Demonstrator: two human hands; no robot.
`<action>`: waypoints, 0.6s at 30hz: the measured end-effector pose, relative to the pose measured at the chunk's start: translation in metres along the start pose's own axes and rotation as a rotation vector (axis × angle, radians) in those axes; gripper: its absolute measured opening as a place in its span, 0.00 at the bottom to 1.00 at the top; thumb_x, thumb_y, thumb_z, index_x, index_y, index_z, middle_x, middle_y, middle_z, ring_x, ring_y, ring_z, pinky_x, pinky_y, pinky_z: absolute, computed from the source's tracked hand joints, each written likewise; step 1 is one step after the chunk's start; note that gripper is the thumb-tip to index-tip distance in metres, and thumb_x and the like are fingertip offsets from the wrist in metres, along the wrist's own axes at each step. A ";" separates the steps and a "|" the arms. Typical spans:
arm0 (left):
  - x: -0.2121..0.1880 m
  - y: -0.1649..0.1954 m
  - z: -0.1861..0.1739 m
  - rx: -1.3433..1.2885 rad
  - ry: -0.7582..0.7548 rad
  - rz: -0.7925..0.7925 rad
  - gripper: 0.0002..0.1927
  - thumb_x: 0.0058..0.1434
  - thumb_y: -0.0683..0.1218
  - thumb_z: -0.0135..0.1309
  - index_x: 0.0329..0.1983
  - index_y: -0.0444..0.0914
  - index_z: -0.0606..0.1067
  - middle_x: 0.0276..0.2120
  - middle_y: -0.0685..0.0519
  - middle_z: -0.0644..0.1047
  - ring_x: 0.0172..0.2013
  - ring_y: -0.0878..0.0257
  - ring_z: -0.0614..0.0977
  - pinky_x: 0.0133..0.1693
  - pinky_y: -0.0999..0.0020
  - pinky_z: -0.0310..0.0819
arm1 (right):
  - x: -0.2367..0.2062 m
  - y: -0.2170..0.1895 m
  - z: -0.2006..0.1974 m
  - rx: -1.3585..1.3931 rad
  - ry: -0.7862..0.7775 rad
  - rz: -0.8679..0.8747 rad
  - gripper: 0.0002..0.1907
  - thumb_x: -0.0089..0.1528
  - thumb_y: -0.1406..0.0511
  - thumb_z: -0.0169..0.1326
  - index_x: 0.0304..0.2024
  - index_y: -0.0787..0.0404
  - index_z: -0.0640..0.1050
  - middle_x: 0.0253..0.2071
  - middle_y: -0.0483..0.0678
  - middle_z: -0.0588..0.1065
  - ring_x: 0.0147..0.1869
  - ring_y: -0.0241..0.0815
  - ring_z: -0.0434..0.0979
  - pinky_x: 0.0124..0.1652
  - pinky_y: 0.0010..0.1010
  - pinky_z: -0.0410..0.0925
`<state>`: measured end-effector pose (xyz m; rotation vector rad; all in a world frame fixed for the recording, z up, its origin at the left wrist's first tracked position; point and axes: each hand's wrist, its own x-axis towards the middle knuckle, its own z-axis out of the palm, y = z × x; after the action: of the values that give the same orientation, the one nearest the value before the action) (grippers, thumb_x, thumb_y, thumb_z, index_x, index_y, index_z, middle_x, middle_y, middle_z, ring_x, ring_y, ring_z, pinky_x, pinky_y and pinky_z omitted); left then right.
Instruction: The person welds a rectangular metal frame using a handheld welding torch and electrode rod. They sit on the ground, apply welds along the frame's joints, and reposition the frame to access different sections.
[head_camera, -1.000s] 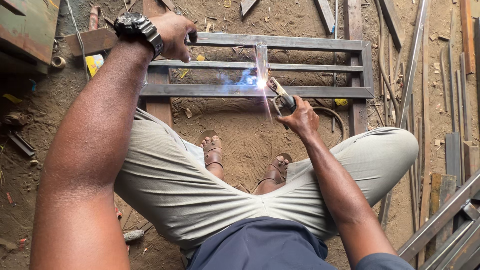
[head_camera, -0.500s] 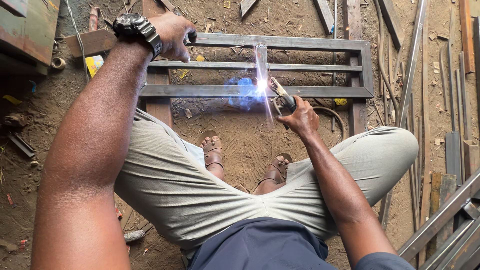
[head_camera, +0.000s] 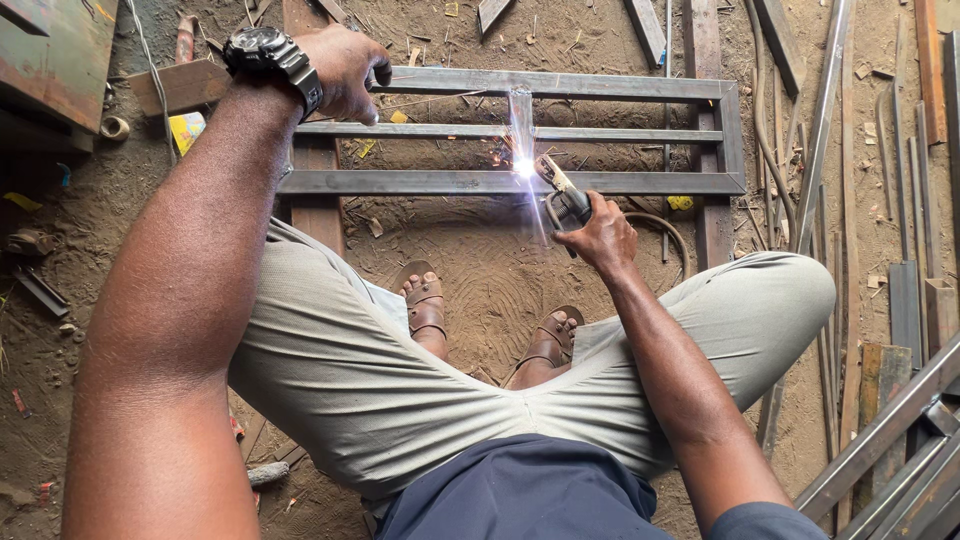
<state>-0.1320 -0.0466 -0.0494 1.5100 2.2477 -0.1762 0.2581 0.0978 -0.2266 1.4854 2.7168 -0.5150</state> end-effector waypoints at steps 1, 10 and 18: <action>0.001 0.000 0.000 0.005 0.002 0.008 0.32 0.52 0.50 0.71 0.61 0.48 0.75 0.48 0.46 0.81 0.48 0.49 0.83 0.49 0.51 0.79 | 0.000 0.000 0.000 0.004 -0.004 0.004 0.52 0.45 0.46 0.73 0.67 0.56 0.69 0.51 0.58 0.75 0.53 0.55 0.79 0.47 0.51 0.75; 0.005 -0.002 0.002 -0.003 -0.004 0.002 0.33 0.51 0.51 0.72 0.61 0.47 0.75 0.47 0.46 0.82 0.47 0.49 0.83 0.48 0.51 0.79 | -0.001 -0.003 -0.004 0.016 -0.005 0.013 0.53 0.44 0.46 0.74 0.67 0.56 0.69 0.51 0.58 0.75 0.52 0.54 0.79 0.47 0.50 0.76; 0.001 0.002 0.000 0.014 -0.011 -0.002 0.32 0.52 0.49 0.72 0.61 0.46 0.75 0.47 0.46 0.81 0.47 0.50 0.83 0.48 0.51 0.80 | -0.003 -0.007 -0.008 0.008 -0.002 0.009 0.53 0.44 0.46 0.74 0.67 0.57 0.69 0.51 0.59 0.75 0.52 0.55 0.79 0.46 0.51 0.76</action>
<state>-0.1310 -0.0451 -0.0493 1.5098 2.2439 -0.2012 0.2556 0.0943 -0.2168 1.4975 2.7087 -0.5281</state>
